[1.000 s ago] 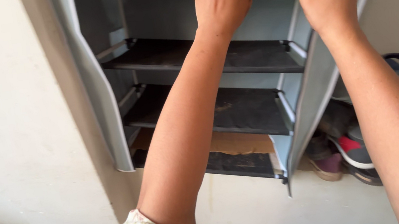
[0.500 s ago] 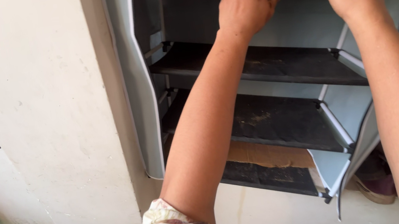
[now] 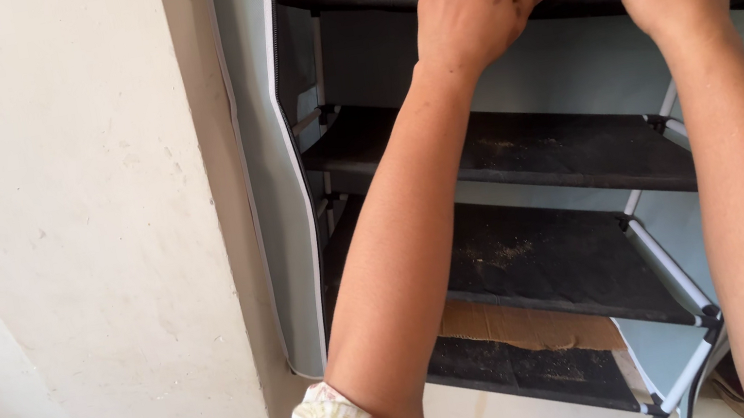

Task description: The person removes various shoes from a multi-tier shoe rack and stacks them on the floor. They handle sneakers, sandals, and slippers one by one, placing them in a growing pile beside the rack.

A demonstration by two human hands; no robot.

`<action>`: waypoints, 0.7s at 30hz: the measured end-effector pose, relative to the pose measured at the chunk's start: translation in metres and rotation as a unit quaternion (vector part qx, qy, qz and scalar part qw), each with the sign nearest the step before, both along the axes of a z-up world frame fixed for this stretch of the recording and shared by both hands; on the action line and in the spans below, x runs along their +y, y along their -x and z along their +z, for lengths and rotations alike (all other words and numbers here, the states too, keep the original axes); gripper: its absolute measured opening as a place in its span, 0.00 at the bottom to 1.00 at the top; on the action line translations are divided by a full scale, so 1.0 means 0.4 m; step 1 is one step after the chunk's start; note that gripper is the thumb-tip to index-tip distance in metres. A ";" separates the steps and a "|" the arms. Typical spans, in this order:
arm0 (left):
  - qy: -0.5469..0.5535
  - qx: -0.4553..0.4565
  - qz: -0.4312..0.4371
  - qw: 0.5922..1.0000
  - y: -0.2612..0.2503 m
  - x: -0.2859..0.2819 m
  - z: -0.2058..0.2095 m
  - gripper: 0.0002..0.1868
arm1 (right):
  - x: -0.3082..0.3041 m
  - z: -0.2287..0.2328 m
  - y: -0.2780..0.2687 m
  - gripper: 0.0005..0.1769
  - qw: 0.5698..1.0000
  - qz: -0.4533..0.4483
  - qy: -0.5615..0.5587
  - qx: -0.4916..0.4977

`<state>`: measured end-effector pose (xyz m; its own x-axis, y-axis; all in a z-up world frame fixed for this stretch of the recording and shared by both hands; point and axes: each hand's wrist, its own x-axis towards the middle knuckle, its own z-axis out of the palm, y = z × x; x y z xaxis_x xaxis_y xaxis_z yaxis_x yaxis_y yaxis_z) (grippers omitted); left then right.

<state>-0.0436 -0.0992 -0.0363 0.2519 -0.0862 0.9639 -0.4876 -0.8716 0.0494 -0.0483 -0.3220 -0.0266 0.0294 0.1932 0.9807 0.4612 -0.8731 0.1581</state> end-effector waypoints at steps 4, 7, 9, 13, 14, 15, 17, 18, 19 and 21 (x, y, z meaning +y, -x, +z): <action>0.007 -0.026 0.022 0.999 -0.034 -0.010 0.007 0.42 | -0.004 0.008 -0.033 0.30 0.999 -0.027 0.008 -0.026; 0.023 -0.011 0.012 1.000 -0.046 -0.016 0.008 0.42 | -0.005 0.011 -0.044 0.33 0.998 -0.032 0.026 -0.045; 0.029 0.002 0.006 1.000 -0.047 -0.019 0.014 0.42 | -0.010 0.009 -0.045 0.34 1.000 -0.014 0.014 -0.022; 0.058 0.064 -0.022 0.996 -0.050 -0.022 0.040 0.31 | -0.017 0.004 -0.045 0.35 1.000 0.001 0.003 -0.005; 0.066 0.060 -0.035 0.995 -0.050 -0.022 0.040 0.30 | -0.018 0.001 -0.042 0.35 1.000 0.005 -0.008 0.012; 0.074 0.054 -0.047 0.995 -0.050 -0.020 0.042 0.28 | -0.017 -0.002 -0.040 0.34 1.000 0.008 -0.006 0.012; 0.072 0.044 -0.058 0.995 -0.051 -0.017 0.043 0.27 | -0.016 -0.006 -0.033 0.32 1.000 0.015 0.010 -0.005; 0.072 0.039 -0.064 0.995 -0.053 -0.016 0.043 0.27 | -0.015 -0.007 -0.029 0.31 1.000 0.023 0.012 -0.003; 0.067 0.040 -0.071 0.994 -0.055 -0.017 0.040 0.24 | -0.016 -0.008 -0.022 0.30 0.999 0.029 0.013 -0.002; 0.057 0.041 -0.087 0.994 -0.061 -0.018 0.035 0.20 | -0.011 -0.007 -0.011 0.28 0.998 0.052 -0.011 0.037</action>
<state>-0.0193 -0.1062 -0.0225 0.3201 -0.0265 0.9470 -0.6206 -0.7611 0.1885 -0.0439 -0.3266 -0.0293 0.0833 0.1780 0.9805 0.5586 -0.8232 0.1020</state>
